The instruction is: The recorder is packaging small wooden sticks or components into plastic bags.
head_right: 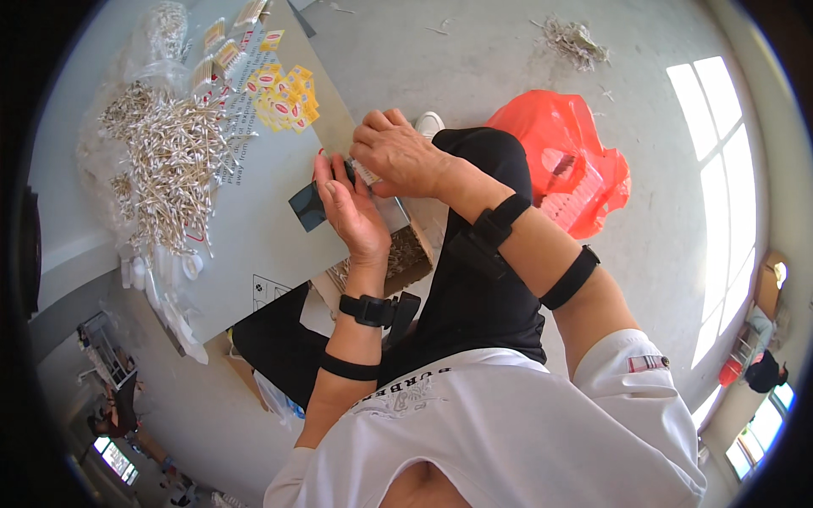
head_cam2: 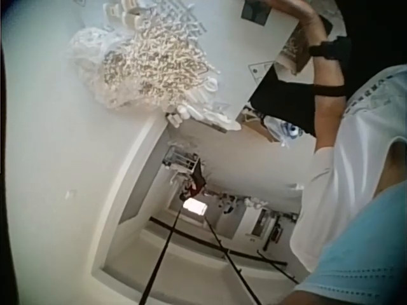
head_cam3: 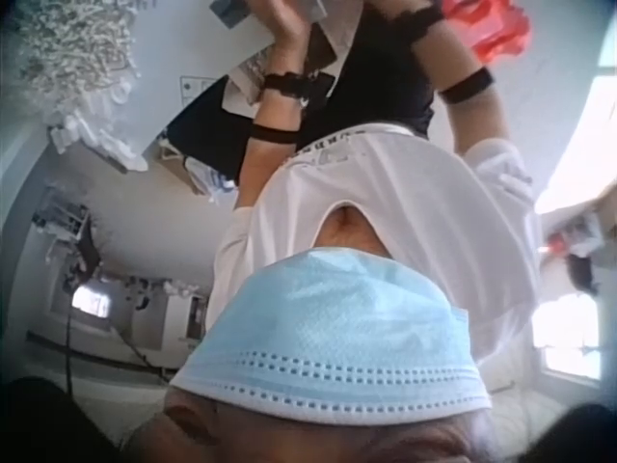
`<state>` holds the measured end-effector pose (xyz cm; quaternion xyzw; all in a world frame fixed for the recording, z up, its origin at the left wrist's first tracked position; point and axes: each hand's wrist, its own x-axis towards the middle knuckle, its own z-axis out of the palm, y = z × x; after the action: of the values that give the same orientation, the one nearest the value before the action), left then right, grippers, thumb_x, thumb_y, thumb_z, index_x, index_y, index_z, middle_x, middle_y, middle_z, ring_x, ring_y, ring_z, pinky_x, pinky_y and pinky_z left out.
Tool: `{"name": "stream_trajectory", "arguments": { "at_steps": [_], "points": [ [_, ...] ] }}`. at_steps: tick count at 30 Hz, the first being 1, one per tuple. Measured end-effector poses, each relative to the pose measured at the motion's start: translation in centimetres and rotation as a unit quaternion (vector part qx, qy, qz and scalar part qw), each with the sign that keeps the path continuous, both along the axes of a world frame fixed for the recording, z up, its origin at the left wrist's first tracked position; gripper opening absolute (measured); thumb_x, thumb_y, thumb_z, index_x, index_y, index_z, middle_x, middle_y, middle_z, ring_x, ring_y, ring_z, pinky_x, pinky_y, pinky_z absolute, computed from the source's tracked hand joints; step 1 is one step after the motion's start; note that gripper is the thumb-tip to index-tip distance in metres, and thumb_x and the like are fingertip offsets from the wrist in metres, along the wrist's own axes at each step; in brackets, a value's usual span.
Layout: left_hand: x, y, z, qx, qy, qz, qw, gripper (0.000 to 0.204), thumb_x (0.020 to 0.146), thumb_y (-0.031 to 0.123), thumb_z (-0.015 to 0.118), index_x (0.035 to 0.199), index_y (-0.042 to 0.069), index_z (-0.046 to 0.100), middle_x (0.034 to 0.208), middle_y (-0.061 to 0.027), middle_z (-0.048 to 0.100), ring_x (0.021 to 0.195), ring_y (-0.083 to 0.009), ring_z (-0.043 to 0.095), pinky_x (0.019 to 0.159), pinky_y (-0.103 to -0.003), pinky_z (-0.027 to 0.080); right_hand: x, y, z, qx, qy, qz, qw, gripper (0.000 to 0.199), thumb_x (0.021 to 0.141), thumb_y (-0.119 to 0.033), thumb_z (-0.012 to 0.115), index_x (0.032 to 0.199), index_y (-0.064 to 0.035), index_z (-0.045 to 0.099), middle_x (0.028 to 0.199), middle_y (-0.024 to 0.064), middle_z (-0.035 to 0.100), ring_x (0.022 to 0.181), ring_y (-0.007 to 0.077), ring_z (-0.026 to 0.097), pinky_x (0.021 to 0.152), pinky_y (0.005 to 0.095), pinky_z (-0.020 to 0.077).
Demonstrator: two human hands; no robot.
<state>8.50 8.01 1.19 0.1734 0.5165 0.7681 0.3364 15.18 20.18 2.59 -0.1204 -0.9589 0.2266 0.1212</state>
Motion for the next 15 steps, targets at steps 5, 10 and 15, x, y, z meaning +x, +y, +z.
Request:
{"name": "stream_trajectory", "arguments": {
  "at_steps": [5,10,15],
  "points": [
    [-0.27,-0.22,-0.09,0.003,-0.008,-0.022,1.000,0.081,0.099,0.050,0.042,0.150,-0.004,0.011,0.156,-0.0183,0.017,0.146,-0.0290,0.017,0.116,-0.044,0.019,0.17,0.16,-0.51,-0.004,0.010,0.010,1.000,0.055,0.057,-0.016,0.079,0.108,-0.0067,0.060,0.111,0.0050,0.056,0.111,0.0268,0.047,0.094,0.0413,0.0363],
    [-0.37,-0.03,-0.26,0.027,-0.012,-0.023,0.999,0.077,0.100,0.048,0.042,0.152,0.001,0.011,0.155,-0.0216,0.016,0.147,-0.0288,0.015,0.118,-0.046,0.016,0.07,-0.02,-0.54,-0.006,0.025,0.004,1.000,0.053,0.059,-0.017,0.079,0.108,-0.0066,0.061,0.110,0.0045,0.057,0.110,0.0273,0.048,0.095,0.0419,0.0361],
    [-0.60,-0.18,-0.28,0.026,-0.029,-0.053,0.998,0.074,0.100,0.046,0.043,0.151,0.001,0.014,0.156,-0.0180,0.017,0.145,-0.0276,0.019,0.116,-0.045,0.021,0.07,0.16,-0.39,0.001,0.019,0.009,1.000,0.054,0.058,-0.019,0.079,0.109,-0.0066,0.062,0.109,0.0039,0.058,0.113,0.0265,0.047,0.096,0.0393,0.0347]
  ]
}}
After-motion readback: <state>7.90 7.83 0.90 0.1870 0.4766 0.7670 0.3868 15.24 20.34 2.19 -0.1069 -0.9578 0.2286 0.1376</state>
